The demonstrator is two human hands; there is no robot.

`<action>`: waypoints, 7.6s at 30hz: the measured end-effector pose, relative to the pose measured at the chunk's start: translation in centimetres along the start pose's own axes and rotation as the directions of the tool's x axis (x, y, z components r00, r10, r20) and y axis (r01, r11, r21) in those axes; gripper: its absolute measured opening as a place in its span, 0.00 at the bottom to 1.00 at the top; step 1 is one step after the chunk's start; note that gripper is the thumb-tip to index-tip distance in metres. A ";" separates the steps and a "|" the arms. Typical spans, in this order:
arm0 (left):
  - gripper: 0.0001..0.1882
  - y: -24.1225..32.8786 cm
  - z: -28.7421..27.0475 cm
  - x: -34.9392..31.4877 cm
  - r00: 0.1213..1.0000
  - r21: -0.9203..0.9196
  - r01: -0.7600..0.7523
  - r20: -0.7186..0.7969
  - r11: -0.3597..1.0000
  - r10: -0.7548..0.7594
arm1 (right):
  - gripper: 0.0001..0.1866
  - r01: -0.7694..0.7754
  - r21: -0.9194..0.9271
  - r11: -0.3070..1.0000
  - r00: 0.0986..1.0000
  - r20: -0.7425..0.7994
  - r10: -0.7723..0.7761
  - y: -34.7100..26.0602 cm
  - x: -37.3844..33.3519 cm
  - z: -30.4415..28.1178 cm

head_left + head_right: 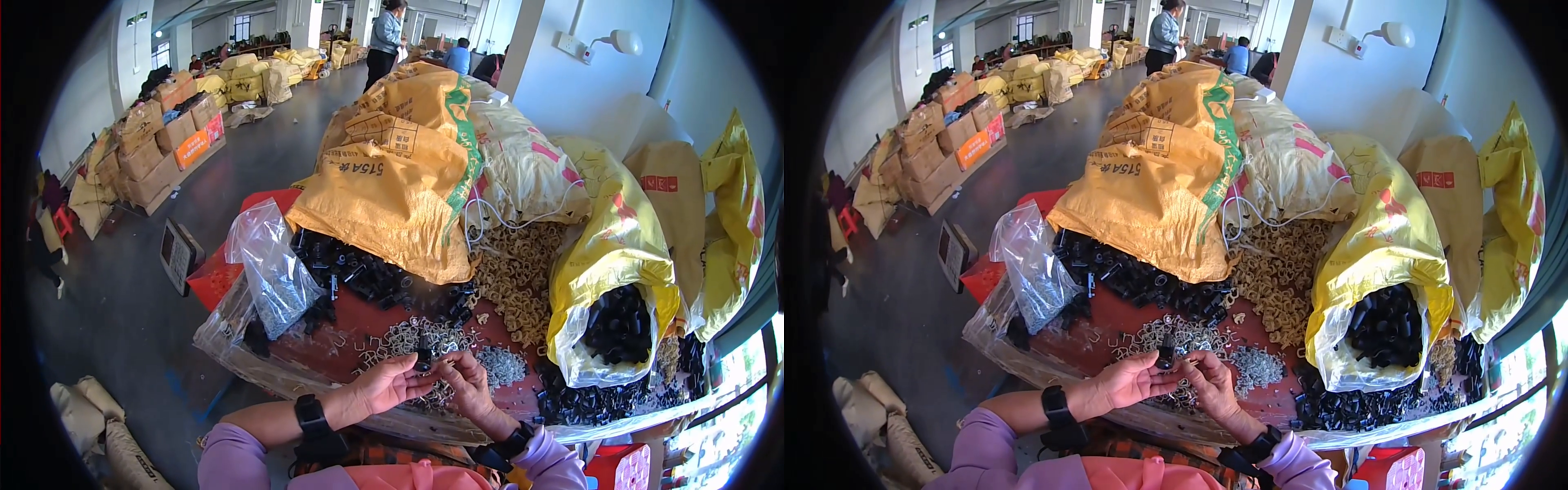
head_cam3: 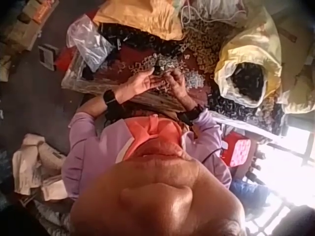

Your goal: The person assembles components by hand, picking up a black plastic part, inserting a metal pin, and sliding on a small metal clip. They then insert this assembly into a larger black plastic housing and place the finished unit on the table.

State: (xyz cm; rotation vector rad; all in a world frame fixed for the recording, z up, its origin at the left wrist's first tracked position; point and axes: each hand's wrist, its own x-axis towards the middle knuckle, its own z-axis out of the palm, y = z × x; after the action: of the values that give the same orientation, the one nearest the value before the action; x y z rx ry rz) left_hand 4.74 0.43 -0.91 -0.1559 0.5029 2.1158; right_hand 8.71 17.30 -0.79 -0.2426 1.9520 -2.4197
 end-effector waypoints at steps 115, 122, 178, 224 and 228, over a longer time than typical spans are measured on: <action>0.12 0.9 -1.1 0.2 0.954 0.420 0.003 -0.272 0.908 0.123 | 0.07 -0.187 -0.982 -0.008 0.948 -0.178 -0.263 -0.6 -4.3 -17.3; 0.12 0.6 -0.9 0.2 0.944 0.424 0.008 -0.302 0.906 0.133 | 0.11 -0.194 -0.981 0.010 0.965 -0.193 -0.179 -0.2 -4.2 -19.6; 0.08 -4.2 3.2 2.4 0.988 0.412 0.089 -0.155 0.907 -0.027 | 0.08 0.083 -0.532 0.843 0.990 -0.051 -0.130 -2.0 -4.3 -3.6; 0.10 -3.5 3.2 3.4 0.988 0.532 0.142 -0.121 0.834 -0.091 | 0.19 -0.549 -0.817 0.175 0.654 -0.551 -0.519 -3.9 1.4 -31.0; 0.10 -2.9 2.9 2.6 0.991 0.528 0.123 -0.117 0.840 -0.072 | 0.22 -0.608 -0.792 -0.062 0.708 -0.504 -0.495 -3.0 2.5 -30.7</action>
State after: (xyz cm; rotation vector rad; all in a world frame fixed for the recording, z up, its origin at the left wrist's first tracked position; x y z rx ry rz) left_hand 5.84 5.03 0.09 0.0425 1.0981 1.7962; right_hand 2.33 47.44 -3.88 1.0243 3.4971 -0.0617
